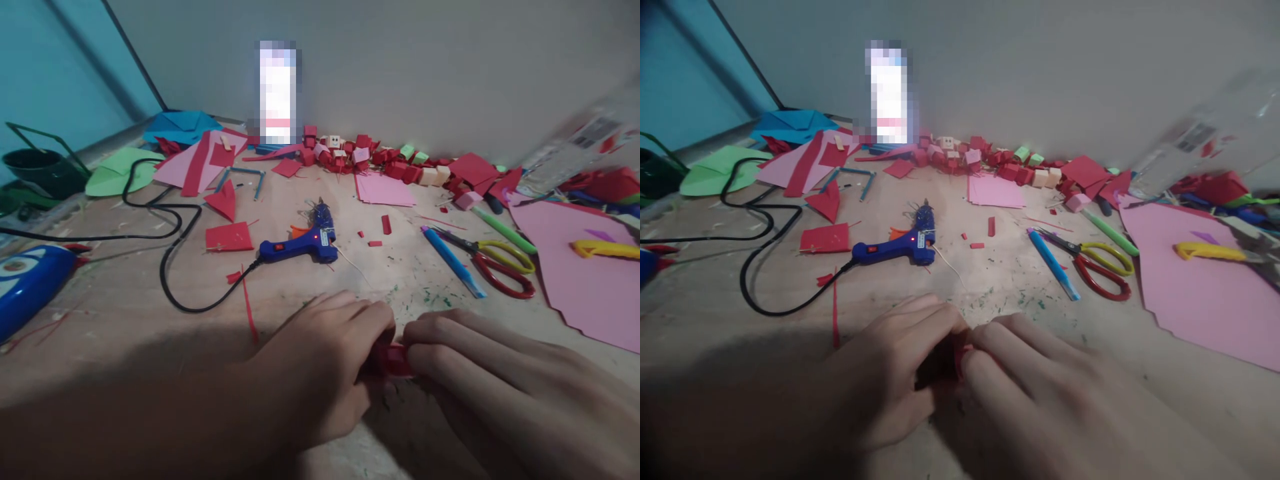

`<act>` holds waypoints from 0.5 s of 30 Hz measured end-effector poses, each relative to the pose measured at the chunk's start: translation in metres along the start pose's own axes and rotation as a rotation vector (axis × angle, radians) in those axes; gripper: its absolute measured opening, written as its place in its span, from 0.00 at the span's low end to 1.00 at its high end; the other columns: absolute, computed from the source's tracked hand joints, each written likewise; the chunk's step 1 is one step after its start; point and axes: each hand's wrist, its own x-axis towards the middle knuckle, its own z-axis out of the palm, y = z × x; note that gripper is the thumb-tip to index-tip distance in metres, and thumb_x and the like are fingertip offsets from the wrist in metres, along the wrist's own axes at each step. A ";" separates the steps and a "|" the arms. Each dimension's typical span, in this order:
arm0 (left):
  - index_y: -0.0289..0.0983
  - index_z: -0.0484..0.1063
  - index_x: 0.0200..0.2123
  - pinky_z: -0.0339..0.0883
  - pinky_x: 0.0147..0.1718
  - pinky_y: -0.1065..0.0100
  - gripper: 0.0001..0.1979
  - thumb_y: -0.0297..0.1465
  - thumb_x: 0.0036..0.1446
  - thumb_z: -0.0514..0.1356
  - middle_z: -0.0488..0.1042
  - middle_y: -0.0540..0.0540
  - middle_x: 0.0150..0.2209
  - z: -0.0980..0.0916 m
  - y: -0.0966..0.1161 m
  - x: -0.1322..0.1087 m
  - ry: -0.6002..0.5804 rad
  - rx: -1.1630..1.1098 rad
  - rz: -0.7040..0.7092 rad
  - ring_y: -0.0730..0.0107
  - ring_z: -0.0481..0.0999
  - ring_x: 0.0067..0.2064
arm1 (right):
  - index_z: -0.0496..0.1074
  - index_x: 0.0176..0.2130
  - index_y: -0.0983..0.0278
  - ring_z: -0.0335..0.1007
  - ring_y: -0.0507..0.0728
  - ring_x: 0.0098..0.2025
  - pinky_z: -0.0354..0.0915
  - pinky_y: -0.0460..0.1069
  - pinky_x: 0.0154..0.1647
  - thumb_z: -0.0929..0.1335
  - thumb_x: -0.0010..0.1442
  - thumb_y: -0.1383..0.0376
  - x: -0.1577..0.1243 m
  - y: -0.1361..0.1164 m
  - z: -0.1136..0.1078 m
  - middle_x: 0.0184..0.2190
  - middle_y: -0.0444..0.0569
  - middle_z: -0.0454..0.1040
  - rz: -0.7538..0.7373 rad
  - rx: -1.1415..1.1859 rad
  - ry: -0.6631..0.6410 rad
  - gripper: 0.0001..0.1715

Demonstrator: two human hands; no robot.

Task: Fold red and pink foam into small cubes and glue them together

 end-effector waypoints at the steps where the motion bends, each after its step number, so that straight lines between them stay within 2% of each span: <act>1: 0.36 0.66 0.38 0.64 0.39 0.64 0.12 0.21 0.55 0.66 0.72 0.49 0.35 0.000 0.000 0.000 -0.006 -0.002 -0.008 0.65 0.69 0.37 | 0.71 0.34 0.63 0.70 0.54 0.30 0.60 0.46 0.27 0.61 0.71 0.70 0.000 0.000 0.000 0.31 0.48 0.74 -0.003 0.020 -0.023 0.14; 5: 0.37 0.67 0.36 0.64 0.39 0.63 0.13 0.19 0.52 0.67 0.73 0.50 0.35 -0.001 0.002 0.001 -0.022 -0.037 -0.044 0.64 0.70 0.39 | 0.67 0.30 0.62 0.66 0.51 0.27 0.53 0.47 0.24 0.65 0.69 0.71 -0.001 -0.004 0.000 0.28 0.44 0.69 0.041 0.037 0.005 0.14; 9: 0.38 0.67 0.35 0.63 0.40 0.64 0.13 0.18 0.51 0.66 0.72 0.51 0.35 -0.002 0.002 0.003 -0.048 -0.035 -0.082 0.64 0.70 0.39 | 0.66 0.30 0.62 0.60 0.50 0.25 0.48 0.48 0.24 0.65 0.69 0.71 0.003 -0.007 -0.002 0.29 0.43 0.67 0.032 0.004 0.044 0.13; 15: 0.39 0.65 0.33 0.63 0.39 0.65 0.14 0.19 0.52 0.67 0.71 0.53 0.34 -0.001 0.003 0.003 -0.032 -0.020 -0.112 0.66 0.70 0.38 | 0.65 0.32 0.60 0.58 0.51 0.25 0.48 0.50 0.23 0.65 0.68 0.71 0.006 -0.006 -0.007 0.31 0.42 0.67 -0.001 -0.014 -0.042 0.11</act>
